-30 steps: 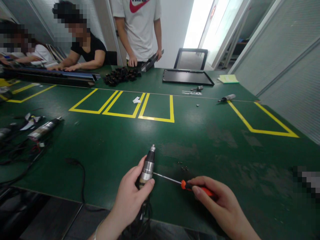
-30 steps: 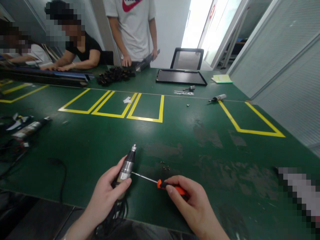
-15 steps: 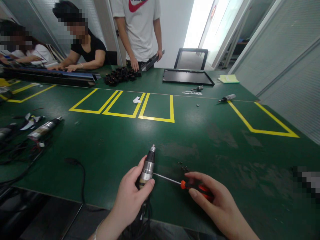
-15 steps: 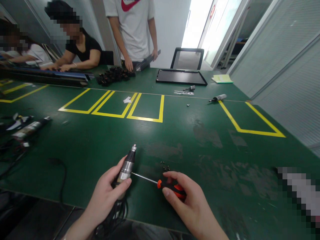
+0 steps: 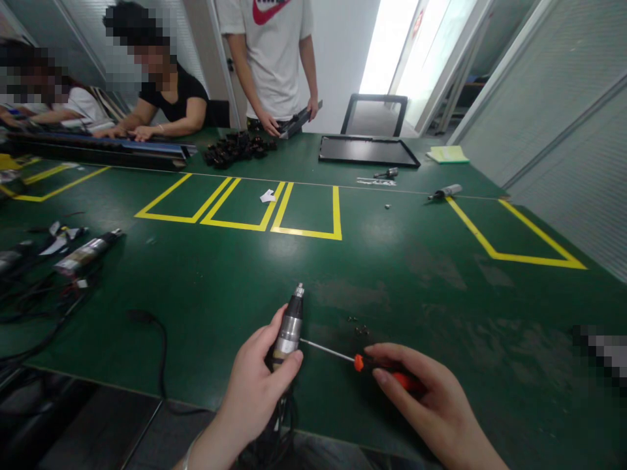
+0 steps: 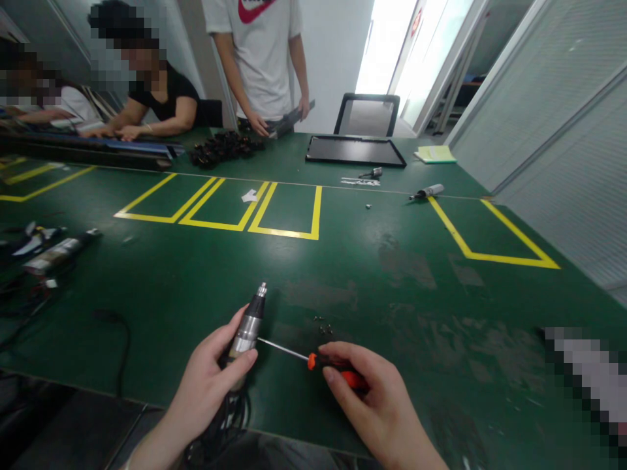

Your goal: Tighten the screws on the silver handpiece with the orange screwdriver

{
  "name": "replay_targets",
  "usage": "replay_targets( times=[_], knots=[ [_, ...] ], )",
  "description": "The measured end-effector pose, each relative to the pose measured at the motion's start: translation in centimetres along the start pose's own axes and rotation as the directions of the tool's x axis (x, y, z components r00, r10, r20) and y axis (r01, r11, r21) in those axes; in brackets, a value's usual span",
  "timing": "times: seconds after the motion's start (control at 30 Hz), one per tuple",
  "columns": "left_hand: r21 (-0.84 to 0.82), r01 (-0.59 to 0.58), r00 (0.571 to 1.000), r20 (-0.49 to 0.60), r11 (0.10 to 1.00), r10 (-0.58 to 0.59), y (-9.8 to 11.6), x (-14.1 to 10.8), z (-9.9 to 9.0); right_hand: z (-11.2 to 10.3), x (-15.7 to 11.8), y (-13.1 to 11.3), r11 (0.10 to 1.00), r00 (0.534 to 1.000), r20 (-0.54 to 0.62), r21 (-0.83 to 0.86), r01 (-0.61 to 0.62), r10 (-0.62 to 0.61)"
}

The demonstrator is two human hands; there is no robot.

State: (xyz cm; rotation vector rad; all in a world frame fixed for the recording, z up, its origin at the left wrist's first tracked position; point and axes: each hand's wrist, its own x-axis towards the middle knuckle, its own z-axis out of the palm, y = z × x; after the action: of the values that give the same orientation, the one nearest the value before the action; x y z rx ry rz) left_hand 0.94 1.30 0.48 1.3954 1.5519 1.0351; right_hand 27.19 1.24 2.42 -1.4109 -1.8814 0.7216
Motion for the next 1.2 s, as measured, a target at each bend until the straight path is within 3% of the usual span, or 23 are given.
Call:
replay_targets(
  times=[0.33,0.47,0.63,0.8,0.93,1.2],
  knots=[
    [0.002,0.008,1.0,0.006,1.0,-0.008,0.2,0.0,0.0,0.0,0.1,0.0,0.992,0.992,0.034,0.007,0.123,-0.123],
    [-0.005,0.017,1.0,0.013,1.0,-0.017,0.3,0.0,0.0,0.0,-0.1,0.0,0.999,0.996,0.089,0.033,0.003,-0.006],
    [0.001,0.028,0.999,0.021,1.0,-0.028,0.3,0.0,0.0,0.1,-0.3,-0.1,0.988,0.966,0.226,0.057,-0.144,0.128],
    [0.006,0.028,0.999,0.028,1.0,-0.028,0.2,0.0,0.0,0.1,-0.1,-0.4,0.998,0.991,0.124,-0.021,-0.057,0.059],
    [-0.005,0.01,1.0,0.025,1.0,-0.01,0.0,-0.1,0.0,0.0,0.0,-0.4,1.0,0.999,0.041,0.008,-0.027,0.027],
    [0.001,-0.003,1.0,0.013,1.0,0.003,0.1,0.0,-0.1,-0.1,0.3,-1.1,0.996,0.994,0.066,-0.009,0.093,-0.092]
  ],
)
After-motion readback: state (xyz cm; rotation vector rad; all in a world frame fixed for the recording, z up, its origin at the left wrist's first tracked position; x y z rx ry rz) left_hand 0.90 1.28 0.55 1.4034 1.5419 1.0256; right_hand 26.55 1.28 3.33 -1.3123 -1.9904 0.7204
